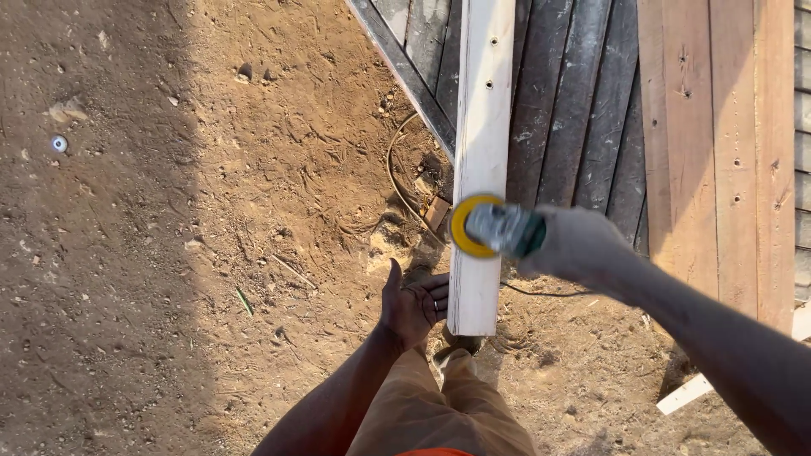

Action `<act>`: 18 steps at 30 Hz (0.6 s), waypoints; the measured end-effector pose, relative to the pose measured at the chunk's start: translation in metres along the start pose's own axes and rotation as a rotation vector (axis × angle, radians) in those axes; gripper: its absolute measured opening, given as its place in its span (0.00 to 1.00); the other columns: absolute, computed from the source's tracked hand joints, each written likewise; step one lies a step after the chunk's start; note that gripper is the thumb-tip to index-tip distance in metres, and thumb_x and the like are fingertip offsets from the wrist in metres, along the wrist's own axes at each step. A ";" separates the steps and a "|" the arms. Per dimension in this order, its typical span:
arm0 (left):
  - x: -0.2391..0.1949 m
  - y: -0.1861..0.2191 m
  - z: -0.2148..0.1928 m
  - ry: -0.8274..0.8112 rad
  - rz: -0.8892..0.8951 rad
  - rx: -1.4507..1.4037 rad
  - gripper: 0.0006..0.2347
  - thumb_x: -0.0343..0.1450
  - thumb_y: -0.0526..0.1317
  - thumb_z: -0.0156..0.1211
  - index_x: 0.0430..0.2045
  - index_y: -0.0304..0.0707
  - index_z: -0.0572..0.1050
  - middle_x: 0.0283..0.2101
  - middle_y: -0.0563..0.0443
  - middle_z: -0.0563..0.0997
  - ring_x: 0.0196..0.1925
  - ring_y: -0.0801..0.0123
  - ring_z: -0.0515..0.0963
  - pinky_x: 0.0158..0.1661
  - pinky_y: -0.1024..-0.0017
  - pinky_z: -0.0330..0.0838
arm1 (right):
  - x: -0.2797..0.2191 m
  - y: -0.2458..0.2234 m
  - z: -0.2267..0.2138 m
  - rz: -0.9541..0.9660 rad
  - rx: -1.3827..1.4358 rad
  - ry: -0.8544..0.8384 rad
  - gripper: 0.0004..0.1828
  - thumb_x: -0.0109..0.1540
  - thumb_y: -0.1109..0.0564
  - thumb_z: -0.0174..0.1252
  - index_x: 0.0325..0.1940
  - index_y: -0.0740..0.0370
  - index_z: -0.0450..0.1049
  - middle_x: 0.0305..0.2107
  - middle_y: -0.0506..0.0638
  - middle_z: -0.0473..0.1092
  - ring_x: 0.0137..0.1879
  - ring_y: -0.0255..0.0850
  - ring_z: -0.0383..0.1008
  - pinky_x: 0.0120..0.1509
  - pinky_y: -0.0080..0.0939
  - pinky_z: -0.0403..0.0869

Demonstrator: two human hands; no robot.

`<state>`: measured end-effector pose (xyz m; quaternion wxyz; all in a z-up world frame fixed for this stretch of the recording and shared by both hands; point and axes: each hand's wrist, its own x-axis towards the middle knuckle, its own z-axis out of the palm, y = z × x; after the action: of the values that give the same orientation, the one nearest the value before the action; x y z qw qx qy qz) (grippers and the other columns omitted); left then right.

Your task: Sanding a wooden plank with an angle grinder and then carrying it away.

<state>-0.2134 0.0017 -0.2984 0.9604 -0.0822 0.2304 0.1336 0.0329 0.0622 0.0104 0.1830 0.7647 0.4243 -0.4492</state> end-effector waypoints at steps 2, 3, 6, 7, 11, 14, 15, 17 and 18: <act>-0.002 0.002 0.009 0.020 0.003 0.017 0.55 0.61 0.84 0.29 0.60 0.26 0.71 0.58 0.29 0.78 0.59 0.38 0.79 0.58 0.49 0.73 | 0.028 -0.001 -0.028 0.007 0.058 0.088 0.34 0.52 0.42 0.73 0.57 0.57 0.73 0.39 0.64 0.79 0.49 0.62 0.81 0.57 0.57 0.77; 0.000 0.001 0.006 0.029 0.008 0.021 0.55 0.60 0.84 0.29 0.60 0.27 0.71 0.58 0.29 0.78 0.59 0.38 0.79 0.58 0.48 0.73 | 0.047 0.004 -0.036 0.002 0.138 0.157 0.32 0.54 0.43 0.73 0.56 0.59 0.73 0.35 0.63 0.78 0.43 0.60 0.81 0.56 0.56 0.76; 0.000 -0.002 0.005 0.049 0.019 0.028 0.55 0.60 0.84 0.29 0.59 0.27 0.71 0.58 0.30 0.78 0.58 0.38 0.80 0.57 0.49 0.74 | 0.069 0.014 -0.047 -0.005 0.236 0.234 0.30 0.56 0.46 0.74 0.56 0.62 0.72 0.30 0.60 0.76 0.37 0.57 0.80 0.54 0.52 0.75; -0.001 0.001 0.007 0.055 0.029 0.036 0.55 0.60 0.84 0.29 0.59 0.27 0.71 0.58 0.30 0.79 0.58 0.39 0.81 0.56 0.49 0.75 | 0.071 0.015 -0.049 -0.010 0.256 0.248 0.31 0.56 0.47 0.73 0.57 0.63 0.71 0.30 0.60 0.75 0.36 0.55 0.79 0.53 0.50 0.75; -0.006 0.003 0.018 0.057 0.020 0.046 0.54 0.61 0.84 0.29 0.58 0.28 0.72 0.58 0.31 0.79 0.58 0.40 0.81 0.55 0.51 0.75 | 0.010 0.026 0.004 0.083 0.021 0.155 0.29 0.51 0.43 0.67 0.55 0.52 0.77 0.41 0.60 0.80 0.52 0.61 0.80 0.58 0.62 0.77; -0.014 0.003 0.037 0.060 0.011 0.030 0.53 0.61 0.83 0.31 0.57 0.27 0.73 0.56 0.31 0.80 0.56 0.41 0.82 0.54 0.51 0.76 | -0.028 0.039 0.061 0.083 0.137 0.002 0.33 0.49 0.48 0.77 0.56 0.54 0.76 0.44 0.62 0.81 0.55 0.62 0.80 0.65 0.59 0.75; -0.020 0.006 0.058 0.159 0.034 0.037 0.50 0.64 0.80 0.32 0.54 0.25 0.74 0.52 0.29 0.81 0.50 0.44 0.82 0.49 0.55 0.75 | -0.033 0.044 0.076 0.114 0.078 -0.086 0.36 0.47 0.48 0.78 0.58 0.45 0.74 0.43 0.51 0.82 0.51 0.48 0.82 0.62 0.48 0.78; -0.024 0.011 0.079 0.259 0.059 0.048 0.47 0.67 0.77 0.32 0.52 0.22 0.76 0.47 0.28 0.83 0.43 0.47 0.83 0.43 0.59 0.74 | -0.031 0.055 0.089 0.140 0.021 -0.172 0.40 0.46 0.49 0.79 0.61 0.35 0.72 0.42 0.39 0.83 0.47 0.34 0.84 0.58 0.37 0.81; -0.023 0.012 0.078 0.266 0.052 0.042 0.47 0.67 0.77 0.33 0.52 0.22 0.76 0.47 0.28 0.83 0.44 0.47 0.83 0.44 0.58 0.74 | -0.025 0.060 0.089 0.105 -0.009 -0.138 0.40 0.46 0.46 0.78 0.60 0.36 0.71 0.40 0.39 0.83 0.45 0.35 0.84 0.55 0.38 0.82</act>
<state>-0.2036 0.0249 -0.2200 0.9191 -0.0733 0.3602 0.1415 0.0286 -0.0425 -0.0218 0.2385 0.7524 0.3719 -0.4886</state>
